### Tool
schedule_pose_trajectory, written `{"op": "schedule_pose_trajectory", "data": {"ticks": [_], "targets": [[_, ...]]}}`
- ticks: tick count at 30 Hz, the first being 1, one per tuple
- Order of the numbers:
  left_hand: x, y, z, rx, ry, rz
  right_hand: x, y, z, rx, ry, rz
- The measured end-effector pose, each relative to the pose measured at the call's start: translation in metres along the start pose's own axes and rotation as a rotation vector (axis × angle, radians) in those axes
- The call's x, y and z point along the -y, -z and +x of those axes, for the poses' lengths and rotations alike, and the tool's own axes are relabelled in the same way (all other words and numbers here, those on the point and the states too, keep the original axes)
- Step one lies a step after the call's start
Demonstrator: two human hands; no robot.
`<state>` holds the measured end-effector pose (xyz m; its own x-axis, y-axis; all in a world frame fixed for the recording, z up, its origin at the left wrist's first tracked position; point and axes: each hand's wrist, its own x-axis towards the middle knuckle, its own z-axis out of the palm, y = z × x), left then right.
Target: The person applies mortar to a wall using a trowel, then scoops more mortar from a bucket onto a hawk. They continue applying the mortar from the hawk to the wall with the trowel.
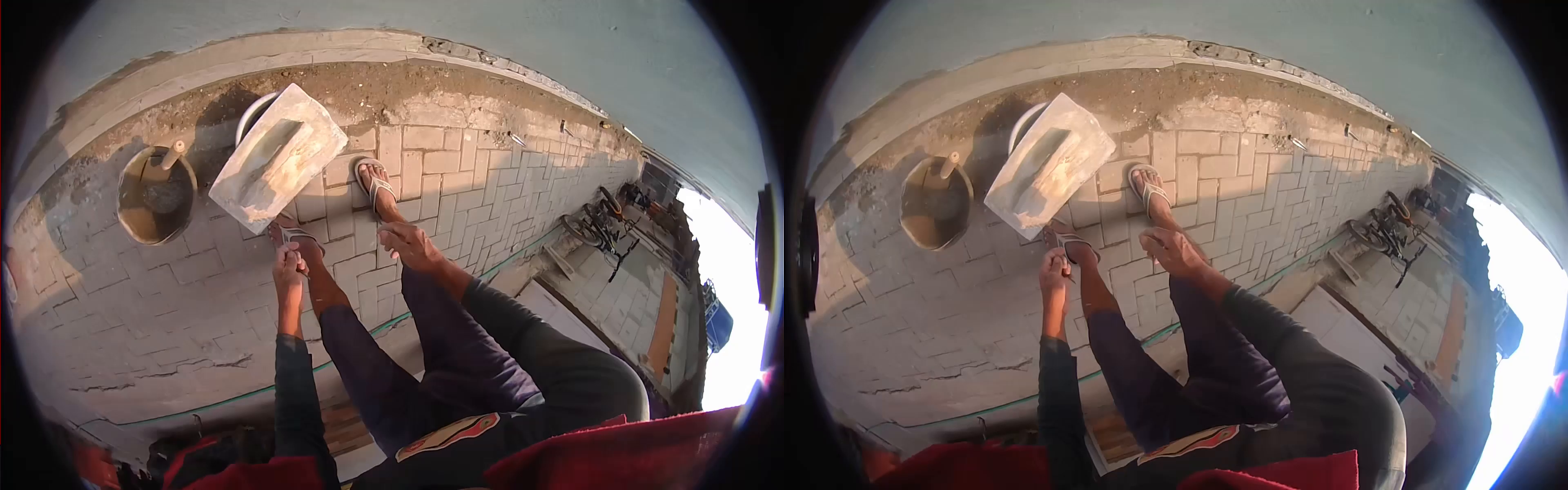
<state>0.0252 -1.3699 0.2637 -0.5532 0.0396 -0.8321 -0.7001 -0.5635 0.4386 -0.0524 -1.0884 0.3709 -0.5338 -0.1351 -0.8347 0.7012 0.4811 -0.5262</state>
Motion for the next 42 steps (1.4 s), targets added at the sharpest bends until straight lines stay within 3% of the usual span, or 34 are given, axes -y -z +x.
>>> {"op": "schedule_pose_trajectory", "data": {"ticks": [2,4,5,6,9,11,12,13,17,23,24,25,26,27,28,29,30,31,32,33,34,35,36,38,42], "targets": [[0.005,-0.078,-0.037,0.145,-0.077,0.145,-0.008,-0.027,0.003,0.023,-0.2,0.373],[0.001,-0.145,-0.065,0.157,-0.251,0.503,-0.016,-0.032,-0.007,0.015,-0.197,0.81],[0.008,-0.17,-0.069,0.158,-0.379,0.697,-0.039,-0.027,-0.004,0.164,-0.157,1.088],[0.023,-0.188,-0.072,0.133,-0.431,0.89,-0.065,-0.025,-0.002,0.153,-0.141,1.157],[0.059,-0.242,-0.085,0.201,-0.408,1.131,-0.055,0.013,-0.027,-0.008,-0.194,1.5],[0.082,-0.278,-0.096,0.338,-0.449,1.366,-0.113,0.026,-0.01,0.005,-0.083,1.587],[0.092,-0.301,-0.103,0.349,-0.377,1.411,-0.132,0.035,-0.007,0.062,0.02,1.649],[0.103,-0.322,-0.105,0.376,-0.461,1.485,-0.142,0.051,-0.009,0.12,0.127,1.711],[0.138,-0.422,-0.111,0.518,-0.518,1.51,-0.177,0.111,-0.035,0.017,0.132,1.946],[0.182,-0.546,-0.122,0.81,-0.71,1.46,-0.243,0.248,-0.035,-0.016,0.547,2.523],[0.179,-0.561,-0.127,0.875,-0.736,1.382,-0.237,0.298,-0.057,0.011,0.402,2.607],[0.177,-0.574,-0.133,0.938,-0.758,1.297,-0.258,0.342,-0.061,-0.097,0.394,2.683],[0.173,-0.575,-0.138,0.884,-0.789,1.3,-0.278,0.388,-0.062,-0.204,0.383,2.755],[0.166,-0.569,-0.142,0.808,-0.721,1.366,-0.285,0.451,-0.068,-0.485,0.344,2.721],[0.158,-0.563,-0.144,0.713,-0.686,1.383,-0.305,0.52,-0.072,-0.574,0.39,2.727],[0.149,-0.546,-0.142,0.657,-0.683,1.391,-0.33,0.588,-0.08,-0.49,0.745,2.656],[0.138,-0.527,-0.141,0.56,-0.602,1.446,-0.345,0.671,-0.096,-0.612,0.779,2.632],[0.127,-0.506,-0.141,0.501,-0.588,1.525,-0.305,0.731,-0.14,-0.854,0.82,2.43],[0.114,-0.478,-0.142,0.437,-0.565,1.605,-0.277,0.772,-0.178,-1.085,0.767,2.203],[0.107,-0.434,-0.136,0.367,-0.62,1.732,-0.252,0.802,-0.208,-1.38,0.47,1.977],[0.103,-0.393,-0.126,0.29,-0.668,1.858,-0.253,0.83,-0.221,-1.522,0.342,1.813],[0.095,-0.36,-0.122,0.224,-0.568,1.872,-0.26,0.848,-0.23,-1.646,0.212,1.637],[0.091,-0.329,-0.121,0.147,-0.429,1.847,-0.267,0.846,-0.237,-1.637,0.206,1.623],[0.089,-0.27,-0.122,0.01,-0.195,1.772,-0.271,0.825,-0.245,-1.587,0.348,1.165],[0.098,-0.205,-0.13,-0.154,-0.05,1.553,-0.303,0.681,-0.186,-1.402,0.111,1.006]]}}
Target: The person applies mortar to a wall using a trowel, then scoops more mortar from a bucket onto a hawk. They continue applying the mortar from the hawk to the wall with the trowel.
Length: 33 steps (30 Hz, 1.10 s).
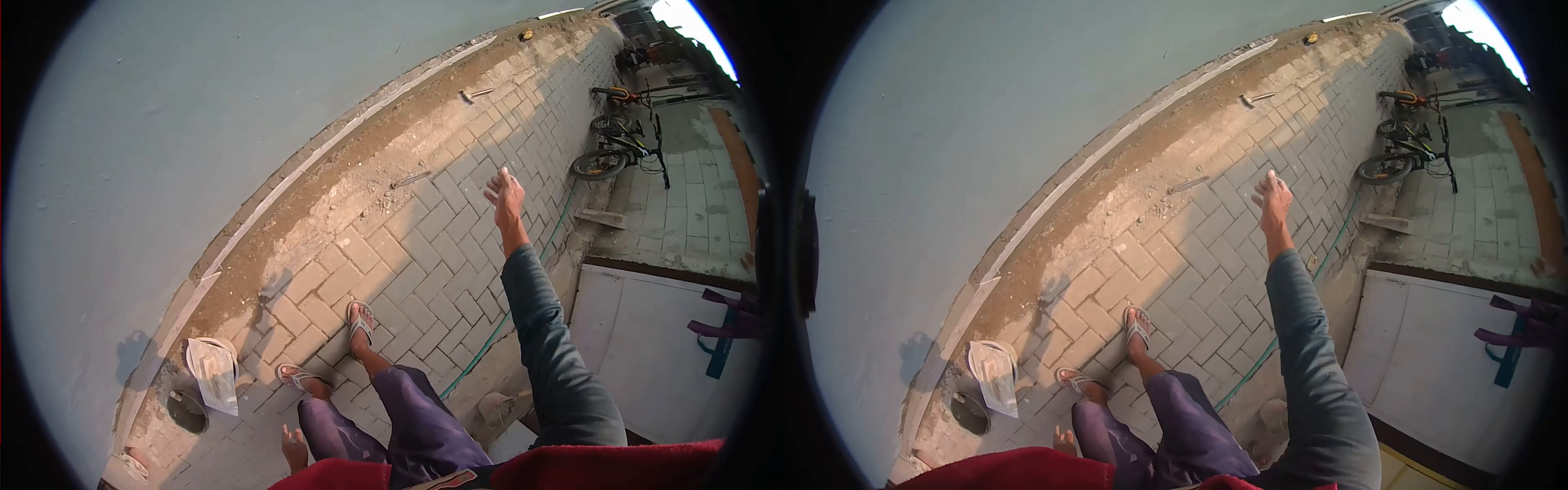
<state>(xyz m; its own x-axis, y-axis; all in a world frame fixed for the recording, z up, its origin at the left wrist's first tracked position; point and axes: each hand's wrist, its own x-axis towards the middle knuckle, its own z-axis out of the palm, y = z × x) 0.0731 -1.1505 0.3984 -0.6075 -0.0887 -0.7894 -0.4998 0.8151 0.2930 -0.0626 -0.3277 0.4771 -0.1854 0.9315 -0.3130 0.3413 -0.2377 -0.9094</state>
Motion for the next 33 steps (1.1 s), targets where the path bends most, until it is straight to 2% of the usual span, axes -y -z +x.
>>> {"op": "schedule_pose_trajectory", "data": {"ticks": [1,2,3,4,5,6,7,8,9,10,12,14,16,17,18,19,21,22,23,25,26,27,28,29,31,32,33], "targets": [[-0.018,0.007,-0.007,-0.093,0.022,0.025,-0.055,-0.001,-0.03,0.058,-0.081,-0.038],[0.006,0.0,0.0,-0.176,-0.086,-0.071,-0.086,-0.014,-0.086,0.137,-0.201,-0.061],[0.023,-0.005,0.009,-0.215,-0.06,-0.124,-0.138,-0.021,-0.126,0.257,-0.353,-0.044],[0.011,0.002,0.007,-0.205,0.025,-0.201,-0.18,-0.038,-0.175,0.282,-0.46,-0.221],[0.028,0.0,0.012,-0.202,0.032,-0.278,-0.217,-0.047,-0.226,0.493,-0.43,-0.336],[0.012,0.011,0.01,-0.214,0.094,-0.284,-0.251,-0.065,-0.277,0.671,-0.385,-0.454],[0.035,0.01,0.02,-0.175,0.101,-0.244,-0.267,-0.086,-0.328,0.881,-0.274,-0.653],[0.062,-0.002,0.033,-0.339,-0.008,0.09,-0.323,-0.098,-0.352,1.208,-0.039,-0.8],[0.08,-0.003,0.045,-0.256,-0.008,-0.351,-0.298,-0.13,-0.418,1.29,0.07,-0.601],[0.118,-0.027,0.068,-0.24,0.033,-0.833,-0.301,-0.163,-0.454,1.439,0.07,-0.658],[0.102,0.002,0.086,-0.269,0.062,-0.399,-0.329,-0.23,-0.509,1.553,0.436,-0.624],[0.113,0.021,0.121,-0.312,0.21,-0.419,-0.333,-0.303,-0.56,1.655,0.482,-0.646],[0.135,0.024,0.156,-0.372,0.134,-0.436,-0.348,-0.367,-0.601,1.726,0.713,-0.732],[0.141,0.023,0.17,-0.371,0.147,-0.456,-0.349,-0.397,-0.623,1.747,0.934,-0.858],[0.142,0.021,0.185,-0.415,0.108,-0.473,-0.358,-0.424,-0.647,1.742,1.047,-0.927],[0.144,0.02,0.196,-0.462,0.073,-0.487,-0.392,-0.451,-0.655,1.788,1.257,-0.828],[0.14,0.02,0.211,-0.464,0.108,-0.601,-0.411,-0.483,-0.682,1.797,1.512,-1.193],[0.138,0.018,0.215,-0.453,0.125,-0.705,-0.434,-0.493,-0.681,1.788,1.586,-1.271],[0.133,0.014,0.214,-0.456,0.135,-0.726,-0.457,-0.495,-0.674,1.773,1.662,-1.357],[0.123,0.007,0.204,-0.49,0.12,-0.914,-0.465,-0.493,-0.675,1.755,1.652,-1.39],[0.119,0.005,0.194,-0.495,0.127,-0.94,-0.459,-0.486,-0.674,1.781,1.561,-1.415],[0.114,0.004,0.18,-0.458,0.129,-1.104,-0.451,-0.472,-0.672,1.803,1.464,-1.447],[0.107,0.006,0.17,-0.416,0.123,-1.269,-0.439,-0.45,-0.669,1.795,1.465,-1.389],[0.101,0.011,0.161,-0.411,0.118,-1.299,-0.426,-0.423,-0.666,1.783,1.47,-1.333],[0.091,0.027,0.146,-0.403,0.263,-1.585,-0.402,-0.368,-0.669,1.827,1.457,-1.102],[0.086,0.043,0.141,-0.369,0.414,-1.783,-0.39,-0.342,-0.675,1.896,1.393,-1.027],[0.081,0.06,0.134,-0.471,0.548,-1.944,-0.38,-0.319,-0.683,1.963,1.325,-0.944]]}}
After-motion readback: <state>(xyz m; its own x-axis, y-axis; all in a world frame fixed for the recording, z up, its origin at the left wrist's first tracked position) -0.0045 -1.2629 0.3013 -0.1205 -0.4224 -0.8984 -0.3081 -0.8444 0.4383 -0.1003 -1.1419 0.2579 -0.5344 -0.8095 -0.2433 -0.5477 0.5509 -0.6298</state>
